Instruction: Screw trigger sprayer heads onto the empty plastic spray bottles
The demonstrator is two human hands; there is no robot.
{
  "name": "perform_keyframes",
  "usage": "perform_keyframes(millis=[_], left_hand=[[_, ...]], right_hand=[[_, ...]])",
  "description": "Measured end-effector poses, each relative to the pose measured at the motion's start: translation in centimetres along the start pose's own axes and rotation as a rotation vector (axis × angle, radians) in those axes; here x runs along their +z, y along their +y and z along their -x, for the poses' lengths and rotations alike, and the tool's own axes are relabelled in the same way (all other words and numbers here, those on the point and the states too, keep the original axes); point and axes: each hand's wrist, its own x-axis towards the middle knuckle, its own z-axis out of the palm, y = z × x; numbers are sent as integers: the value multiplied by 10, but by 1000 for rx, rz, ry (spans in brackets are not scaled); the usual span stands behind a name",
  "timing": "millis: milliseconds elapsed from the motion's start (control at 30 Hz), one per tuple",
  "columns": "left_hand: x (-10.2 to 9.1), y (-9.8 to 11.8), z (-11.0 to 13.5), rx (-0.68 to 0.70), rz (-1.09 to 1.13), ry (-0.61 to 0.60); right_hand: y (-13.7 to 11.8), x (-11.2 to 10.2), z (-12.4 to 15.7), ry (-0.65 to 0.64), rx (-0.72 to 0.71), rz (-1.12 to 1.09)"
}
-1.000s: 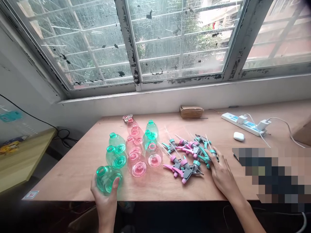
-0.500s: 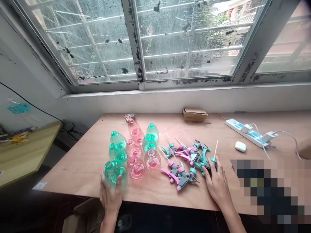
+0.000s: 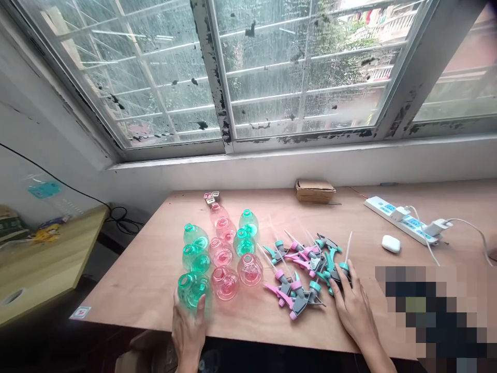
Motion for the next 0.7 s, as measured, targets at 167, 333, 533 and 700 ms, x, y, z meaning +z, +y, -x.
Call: perform_keyframes(millis=[167, 333, 533, 700], left_hand=[[4, 0, -2, -5, -49, 6], [10, -6, -4, 10, -75, 20], [16, -15, -2, 71, -59, 71], [20, -24, -3, 138, -6, 110]], right_hand=[[1, 1, 1, 31, 36, -17], [3, 2, 1, 72, 51, -31], [5, 0, 2, 75, 63, -43], [5, 0, 3, 90, 52, -59]])
